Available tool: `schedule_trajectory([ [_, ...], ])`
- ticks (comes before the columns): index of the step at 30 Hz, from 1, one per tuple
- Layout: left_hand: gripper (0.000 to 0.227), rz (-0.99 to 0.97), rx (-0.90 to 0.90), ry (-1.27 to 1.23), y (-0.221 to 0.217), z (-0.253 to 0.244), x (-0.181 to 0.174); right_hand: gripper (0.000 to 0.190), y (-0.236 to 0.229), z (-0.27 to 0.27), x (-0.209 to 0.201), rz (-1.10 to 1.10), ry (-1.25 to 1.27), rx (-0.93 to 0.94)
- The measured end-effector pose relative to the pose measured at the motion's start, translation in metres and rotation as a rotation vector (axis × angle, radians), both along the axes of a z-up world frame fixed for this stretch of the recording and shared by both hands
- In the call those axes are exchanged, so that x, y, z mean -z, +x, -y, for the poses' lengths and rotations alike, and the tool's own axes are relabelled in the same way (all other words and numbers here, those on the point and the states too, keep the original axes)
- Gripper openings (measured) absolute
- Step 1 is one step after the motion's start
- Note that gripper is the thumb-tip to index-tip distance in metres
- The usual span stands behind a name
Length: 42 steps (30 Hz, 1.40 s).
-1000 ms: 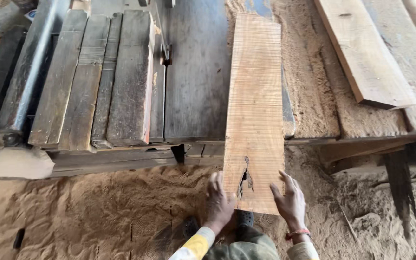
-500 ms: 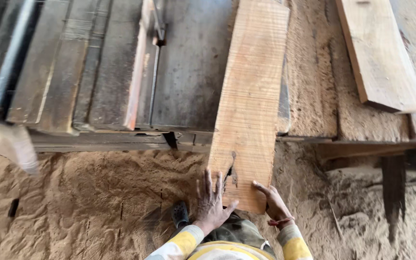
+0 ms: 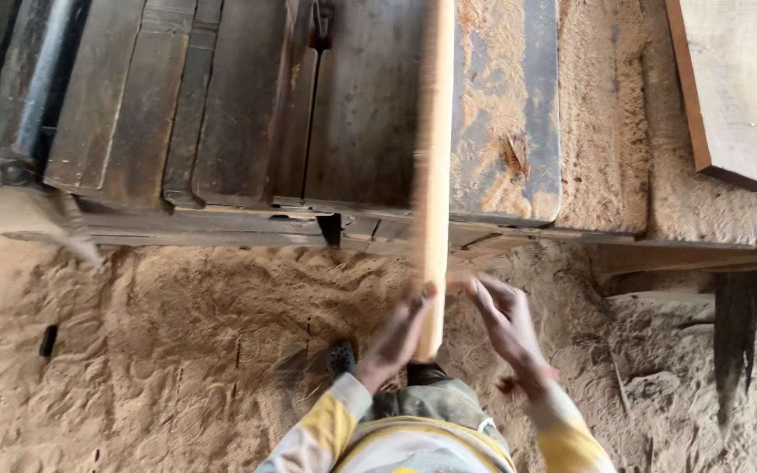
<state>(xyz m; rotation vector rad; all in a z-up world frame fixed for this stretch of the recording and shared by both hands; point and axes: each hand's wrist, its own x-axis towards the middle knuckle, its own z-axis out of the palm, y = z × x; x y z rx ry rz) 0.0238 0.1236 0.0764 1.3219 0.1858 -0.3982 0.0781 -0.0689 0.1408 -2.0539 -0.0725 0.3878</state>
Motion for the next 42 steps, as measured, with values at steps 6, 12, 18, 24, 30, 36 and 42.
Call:
schedule_trajectory([
  [6, 0.112, -0.408, -0.376, -0.517, -0.010, -0.085, 0.055, 0.086, 0.001, -0.052, 0.114, 0.280, -0.205, 0.053],
  [12, 0.101, -0.497, -0.410, -0.483, -0.014, -0.110, 0.155, 0.089, -0.006, -0.087, 0.104, 0.021, -0.240, 0.172],
  [18, 0.080, -0.437, -0.539, -0.172, -0.007, -0.116, 0.191, 0.086, -0.003, -0.091, 0.119, 0.162, -0.149, 0.149],
  [24, 0.085, -0.359, -0.448, 0.008, 0.048, -0.131, 0.125, 0.086, 0.045, -0.105, 0.112, 0.167, -0.197, 0.191],
  [30, 0.089, -0.197, -1.023, -0.188, 0.100, -0.203, 0.072, 0.076, 0.091, -0.098, 0.106, 0.509, -0.427, 0.098],
  [36, 0.099, -0.446, -0.997, 0.040, 0.118, -0.236, 0.063, 0.066, 0.145, -0.106, 0.130, 0.616, -0.390, -0.075],
  [42, 0.118, -0.505, -0.364, 0.282, 0.098, -0.149, 0.108, 0.078, 0.147, -0.093, 0.131, 0.197, -0.508, 0.270],
])
